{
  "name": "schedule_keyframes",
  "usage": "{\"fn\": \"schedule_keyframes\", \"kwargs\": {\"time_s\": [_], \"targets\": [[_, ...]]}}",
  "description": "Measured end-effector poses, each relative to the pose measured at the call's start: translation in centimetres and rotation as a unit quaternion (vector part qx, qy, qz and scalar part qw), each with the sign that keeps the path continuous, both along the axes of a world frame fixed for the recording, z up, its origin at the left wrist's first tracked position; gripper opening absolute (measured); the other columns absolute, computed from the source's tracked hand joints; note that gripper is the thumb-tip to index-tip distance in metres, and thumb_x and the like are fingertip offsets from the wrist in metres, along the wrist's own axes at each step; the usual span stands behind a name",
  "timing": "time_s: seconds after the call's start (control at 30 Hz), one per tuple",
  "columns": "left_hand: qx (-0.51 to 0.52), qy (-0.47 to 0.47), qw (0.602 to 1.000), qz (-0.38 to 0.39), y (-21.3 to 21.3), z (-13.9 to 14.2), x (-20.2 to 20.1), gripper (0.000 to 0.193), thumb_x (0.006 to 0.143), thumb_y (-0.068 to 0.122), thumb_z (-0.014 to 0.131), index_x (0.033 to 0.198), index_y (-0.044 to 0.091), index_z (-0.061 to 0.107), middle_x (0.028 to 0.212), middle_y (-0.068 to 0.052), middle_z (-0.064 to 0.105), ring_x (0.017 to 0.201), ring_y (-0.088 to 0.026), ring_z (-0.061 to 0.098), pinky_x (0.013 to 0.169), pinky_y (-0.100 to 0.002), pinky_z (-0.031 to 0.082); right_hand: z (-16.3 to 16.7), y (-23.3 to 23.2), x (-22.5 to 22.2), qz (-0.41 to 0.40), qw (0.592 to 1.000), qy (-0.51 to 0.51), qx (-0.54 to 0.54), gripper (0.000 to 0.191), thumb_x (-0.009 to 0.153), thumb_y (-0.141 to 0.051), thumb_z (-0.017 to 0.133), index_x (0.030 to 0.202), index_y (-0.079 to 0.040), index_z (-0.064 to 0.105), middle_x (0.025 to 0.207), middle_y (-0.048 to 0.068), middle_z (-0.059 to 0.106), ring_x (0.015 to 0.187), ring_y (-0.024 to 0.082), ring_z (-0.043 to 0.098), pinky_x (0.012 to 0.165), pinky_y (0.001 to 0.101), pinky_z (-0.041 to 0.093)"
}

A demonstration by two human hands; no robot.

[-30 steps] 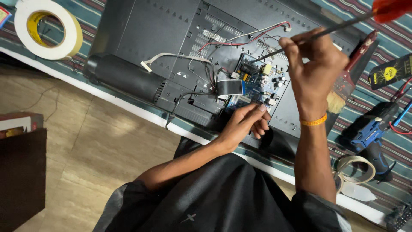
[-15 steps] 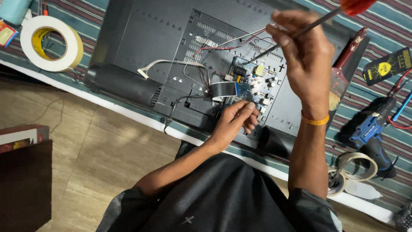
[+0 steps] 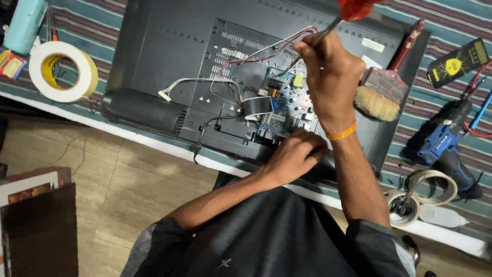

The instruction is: The person uses a screwdriver to remove screws from the back of a television, then removes a circuit board. They use a brush to clean the board and the interior of the TV chassis. Finally, they reconnect wires to the circuit board and place it back into the TV.

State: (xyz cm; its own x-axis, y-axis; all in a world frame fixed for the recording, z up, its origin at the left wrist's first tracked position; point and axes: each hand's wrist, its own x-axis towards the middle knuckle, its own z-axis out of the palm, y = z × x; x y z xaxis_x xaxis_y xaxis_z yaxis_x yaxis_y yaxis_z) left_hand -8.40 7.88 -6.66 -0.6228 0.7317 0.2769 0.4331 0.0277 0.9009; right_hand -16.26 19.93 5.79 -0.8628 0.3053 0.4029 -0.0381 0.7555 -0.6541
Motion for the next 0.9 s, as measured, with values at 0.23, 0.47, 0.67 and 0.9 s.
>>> {"fn": "schedule_keyframes", "kwargs": {"time_s": [0.23,0.47,0.67,0.9], "targets": [[-0.046,0.161,0.984,-0.054,3.4,-1.1,-0.9,0.036,0.081,0.001,0.062,0.117,-0.002,0.067,0.112,-0.015,0.063,0.109,-0.034,0.057,0.097,-0.046,0.048,0.6,5.3,-0.6,0.247,0.963,0.038,-0.096,0.02,0.106,0.011,0.058,0.125,0.007,0.055,0.113,0.013,0.076,0.109,0.021,0.077,0.091,0.0298,0.062],[-0.099,0.198,0.967,-0.125,7.0,-5.9,-0.7,0.033,0.084,0.002,0.058,0.116,0.0,0.068,0.124,-0.022,0.064,0.122,-0.041,0.055,0.105,-0.048,0.045,-2.9,3.2,1.3,0.056,0.992,0.106,-0.043,0.011,0.107,0.004,0.071,0.112,0.001,0.062,0.096,0.011,0.078,0.094,0.018,0.081,0.075,0.0288,0.062],[-0.132,0.11,0.955,-0.243,10.3,-10.1,-0.5,0.026,0.093,0.005,0.057,0.115,0.003,0.069,0.126,-0.022,0.067,0.126,-0.036,0.06,0.106,-0.044,0.048,-3.2,3.2,1.7,-0.004,0.991,0.12,-0.064,0.011,0.106,-0.001,0.072,0.108,0.001,0.062,0.087,0.01,0.077,0.08,0.013,0.077,0.067,0.0283,0.059],[0.024,0.294,0.936,-0.192,9.6,-6.7,-1.6,0.027,0.087,0.002,0.059,0.113,0.003,0.066,0.115,-0.019,0.071,0.11,-0.036,0.067,0.095,-0.043,0.053,-0.5,4.7,5.2,0.08,0.955,0.161,-0.237,0.008,0.117,-0.005,0.059,0.122,0.001,0.056,0.105,0.013,0.076,0.098,0.02,0.078,0.086,0.0321,0.068]]}}
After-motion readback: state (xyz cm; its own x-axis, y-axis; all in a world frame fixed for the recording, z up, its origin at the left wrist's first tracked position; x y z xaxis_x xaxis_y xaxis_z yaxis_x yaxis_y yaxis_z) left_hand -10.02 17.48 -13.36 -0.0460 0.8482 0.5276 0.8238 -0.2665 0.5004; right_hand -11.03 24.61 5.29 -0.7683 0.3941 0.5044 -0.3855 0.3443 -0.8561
